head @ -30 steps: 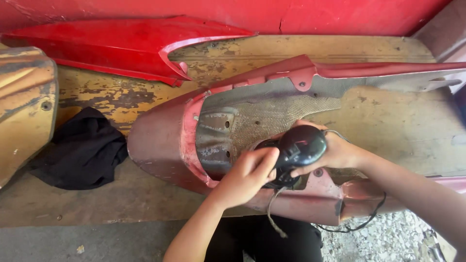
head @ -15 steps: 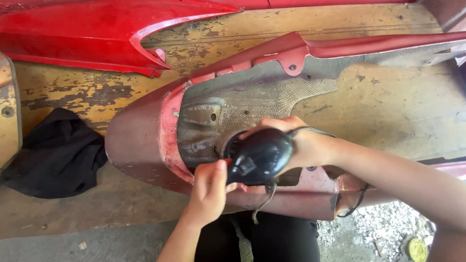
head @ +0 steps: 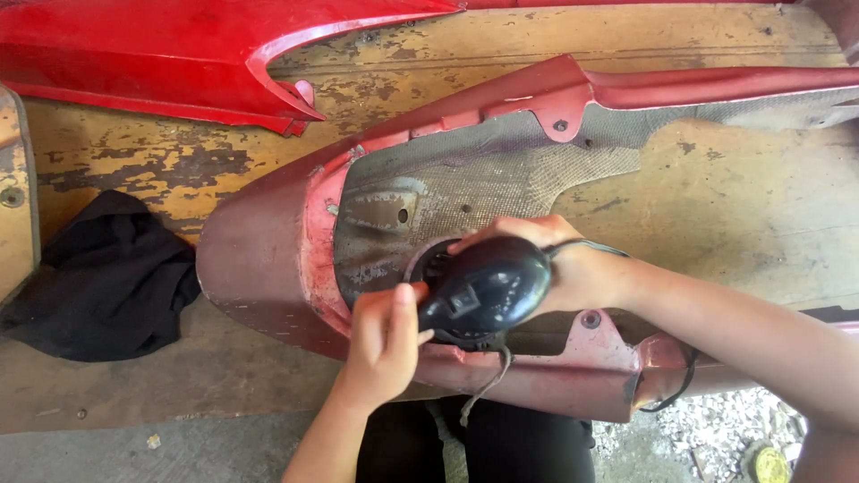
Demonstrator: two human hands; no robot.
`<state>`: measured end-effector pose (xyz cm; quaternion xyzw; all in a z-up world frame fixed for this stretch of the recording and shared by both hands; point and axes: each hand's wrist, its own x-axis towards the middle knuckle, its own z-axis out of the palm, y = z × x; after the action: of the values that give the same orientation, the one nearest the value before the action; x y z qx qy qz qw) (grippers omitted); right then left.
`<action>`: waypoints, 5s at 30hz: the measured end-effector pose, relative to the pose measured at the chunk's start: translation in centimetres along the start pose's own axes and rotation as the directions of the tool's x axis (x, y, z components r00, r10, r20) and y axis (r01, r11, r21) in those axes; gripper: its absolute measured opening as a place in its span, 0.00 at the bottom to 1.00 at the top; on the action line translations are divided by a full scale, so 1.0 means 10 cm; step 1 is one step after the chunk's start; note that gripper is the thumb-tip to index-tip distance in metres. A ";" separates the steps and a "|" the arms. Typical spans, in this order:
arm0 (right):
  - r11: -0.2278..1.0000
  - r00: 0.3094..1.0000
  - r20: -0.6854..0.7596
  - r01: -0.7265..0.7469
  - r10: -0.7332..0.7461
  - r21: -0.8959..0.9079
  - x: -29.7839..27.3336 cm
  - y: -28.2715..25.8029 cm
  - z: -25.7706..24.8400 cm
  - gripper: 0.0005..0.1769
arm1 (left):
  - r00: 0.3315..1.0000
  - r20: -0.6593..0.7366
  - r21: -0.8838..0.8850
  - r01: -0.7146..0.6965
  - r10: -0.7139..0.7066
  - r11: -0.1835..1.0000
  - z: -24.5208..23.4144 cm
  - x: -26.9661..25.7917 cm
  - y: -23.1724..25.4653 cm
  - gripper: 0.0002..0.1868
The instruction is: The person uses a handheld electric polisher with a buffing pad to smooth the surface of a red car part resting on a wooden workbench. They move the tool back and forth across the part's surface, focusing on different areas throughout the clip.
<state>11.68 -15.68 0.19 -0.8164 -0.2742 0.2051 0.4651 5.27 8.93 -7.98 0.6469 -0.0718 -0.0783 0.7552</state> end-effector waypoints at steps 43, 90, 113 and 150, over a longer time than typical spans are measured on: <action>0.995 0.993 -0.086 0.081 -0.076 0.052 -0.79 0.33 -0.57 0.35 | 0.994 0.067 0.015 0.084 -0.084 0.996 1.08 0.35 0.12 0.26; 0.986 0.979 -0.204 -0.022 -0.012 -0.163 -0.09 0.28 -0.47 0.41 | 0.965 -0.144 0.332 -0.161 0.218 0.929 0.61 0.73 0.09 0.21; 0.988 0.978 -0.166 0.111 -0.127 -0.103 0.00 0.17 -0.32 0.35 | 0.944 -0.073 0.363 -0.274 0.321 0.890 0.42 0.60 0.30 0.21; 0.992 0.986 -0.147 0.056 -0.072 -0.110 0.07 0.00 -0.10 0.37 | 0.990 -0.030 0.358 -0.121 0.141 0.926 0.17 0.58 0.44 0.21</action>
<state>12.85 -15.87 0.58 -0.8437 -0.2749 0.1129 0.4471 10.72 6.68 -3.32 0.7683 -0.1069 0.0042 0.6311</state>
